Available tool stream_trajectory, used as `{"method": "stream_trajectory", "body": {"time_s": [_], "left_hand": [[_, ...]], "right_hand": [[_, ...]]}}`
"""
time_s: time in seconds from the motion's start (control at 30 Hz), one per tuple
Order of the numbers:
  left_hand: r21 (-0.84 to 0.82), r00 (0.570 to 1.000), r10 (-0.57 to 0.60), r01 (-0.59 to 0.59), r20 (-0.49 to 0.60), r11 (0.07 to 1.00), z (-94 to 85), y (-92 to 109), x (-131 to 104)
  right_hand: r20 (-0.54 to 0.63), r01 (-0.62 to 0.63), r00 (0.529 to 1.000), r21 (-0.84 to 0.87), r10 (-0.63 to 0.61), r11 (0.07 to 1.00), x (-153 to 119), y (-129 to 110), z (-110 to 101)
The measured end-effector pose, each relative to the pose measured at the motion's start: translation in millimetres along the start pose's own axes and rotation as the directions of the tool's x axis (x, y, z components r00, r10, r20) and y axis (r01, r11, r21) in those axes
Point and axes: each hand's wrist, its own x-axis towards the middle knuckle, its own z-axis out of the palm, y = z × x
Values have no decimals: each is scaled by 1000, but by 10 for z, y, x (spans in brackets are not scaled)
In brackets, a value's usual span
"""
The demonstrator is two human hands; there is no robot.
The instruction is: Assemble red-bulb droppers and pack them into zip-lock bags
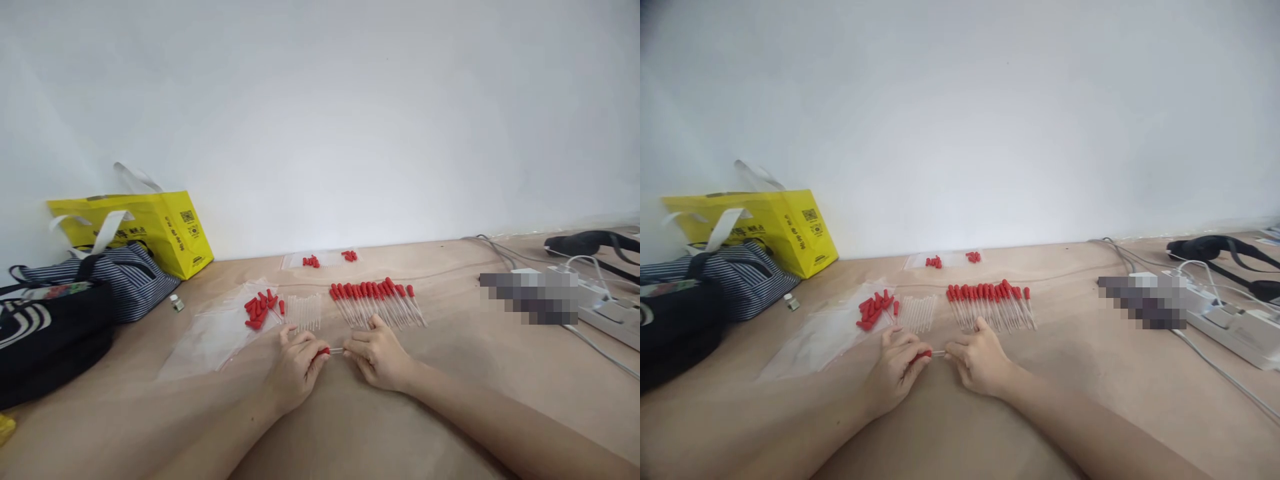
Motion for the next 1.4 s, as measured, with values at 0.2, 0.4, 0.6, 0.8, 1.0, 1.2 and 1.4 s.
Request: {"method": "stream_trajectory", "body": {"time_s": [0.2,0.4,0.6,0.8,1.0,1.2,1.4], "left_hand": [[24,998,20,-21,60,999,-3,15,15],[30,997,29,-31,74,999,-6,19,23],[17,998,28,-29,56,999,-1,13,18],[24,998,41,-42,50,999,-7,28,18],[33,999,9,-7,-32,999,-16,37,49],[106,995,-64,72,-76,992,-41,20,56],[334,930,-251,334,-269,881,-73,-265,30]], "right_hand": [[17,-14,1000,8,14,1000,10,-11,42],[29,-35,999,48,34,998,4,-22,69],[26,-56,998,75,54,996,13,-30,89],[57,-39,998,132,32,991,3,-19,112],[90,-64,995,155,50,986,30,-2,43],[126,-70,990,61,62,996,23,-32,-54],[-65,-438,896,28,439,899,145,255,-12]]}}
